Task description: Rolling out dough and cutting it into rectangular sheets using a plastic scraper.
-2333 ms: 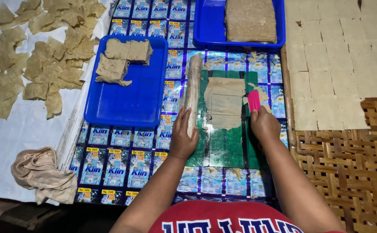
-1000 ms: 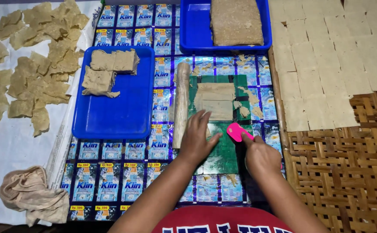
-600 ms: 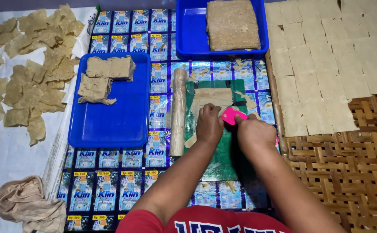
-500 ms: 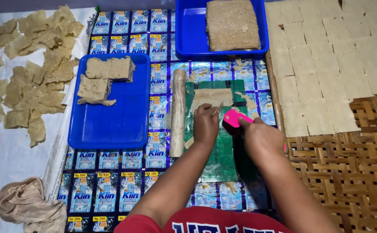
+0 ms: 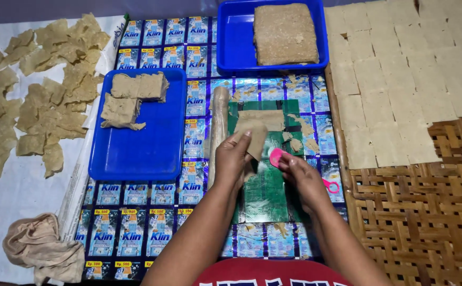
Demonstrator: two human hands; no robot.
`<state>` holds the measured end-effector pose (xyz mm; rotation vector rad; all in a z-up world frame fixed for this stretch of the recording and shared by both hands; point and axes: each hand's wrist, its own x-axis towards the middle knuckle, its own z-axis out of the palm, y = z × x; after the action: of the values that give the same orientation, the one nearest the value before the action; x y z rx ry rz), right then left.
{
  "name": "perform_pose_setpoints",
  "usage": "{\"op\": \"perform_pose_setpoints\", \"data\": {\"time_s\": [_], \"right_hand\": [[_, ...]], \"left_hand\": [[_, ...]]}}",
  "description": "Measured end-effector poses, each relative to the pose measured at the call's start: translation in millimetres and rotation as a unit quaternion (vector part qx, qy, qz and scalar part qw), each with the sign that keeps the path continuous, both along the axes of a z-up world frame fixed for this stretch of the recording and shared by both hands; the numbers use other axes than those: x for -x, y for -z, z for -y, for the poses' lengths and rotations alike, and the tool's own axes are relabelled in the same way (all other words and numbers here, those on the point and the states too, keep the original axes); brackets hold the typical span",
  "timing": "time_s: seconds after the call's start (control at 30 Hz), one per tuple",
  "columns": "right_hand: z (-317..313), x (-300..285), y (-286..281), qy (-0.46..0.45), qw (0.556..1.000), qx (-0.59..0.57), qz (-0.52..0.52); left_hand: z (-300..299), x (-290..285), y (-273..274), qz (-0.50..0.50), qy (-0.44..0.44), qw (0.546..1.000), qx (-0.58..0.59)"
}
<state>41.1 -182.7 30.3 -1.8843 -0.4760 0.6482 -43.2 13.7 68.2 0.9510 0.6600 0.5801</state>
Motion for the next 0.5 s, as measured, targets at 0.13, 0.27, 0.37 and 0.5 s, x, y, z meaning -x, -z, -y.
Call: {"op": "perform_pose_setpoints", "data": {"time_s": [0.13,0.27,0.37,0.5], "right_hand": [[8,6,-12,0.114,0.787,-0.376,-0.476],[46,1,-13,0.15,0.751,-0.434,-0.474],[86,-4,4,0.2,0.78,-0.406,-0.432],[138,-12,1,0.229,0.807,-0.372,-0.396]], "left_hand": [[42,-5,6,0.06,0.146,0.966,0.205],[79,-15,19,0.058,0.186,0.953,0.234],[106,-22,35,0.032,0.215,0.953,0.209],[135,-33,67,-0.053,0.297,0.947,0.112]]}}
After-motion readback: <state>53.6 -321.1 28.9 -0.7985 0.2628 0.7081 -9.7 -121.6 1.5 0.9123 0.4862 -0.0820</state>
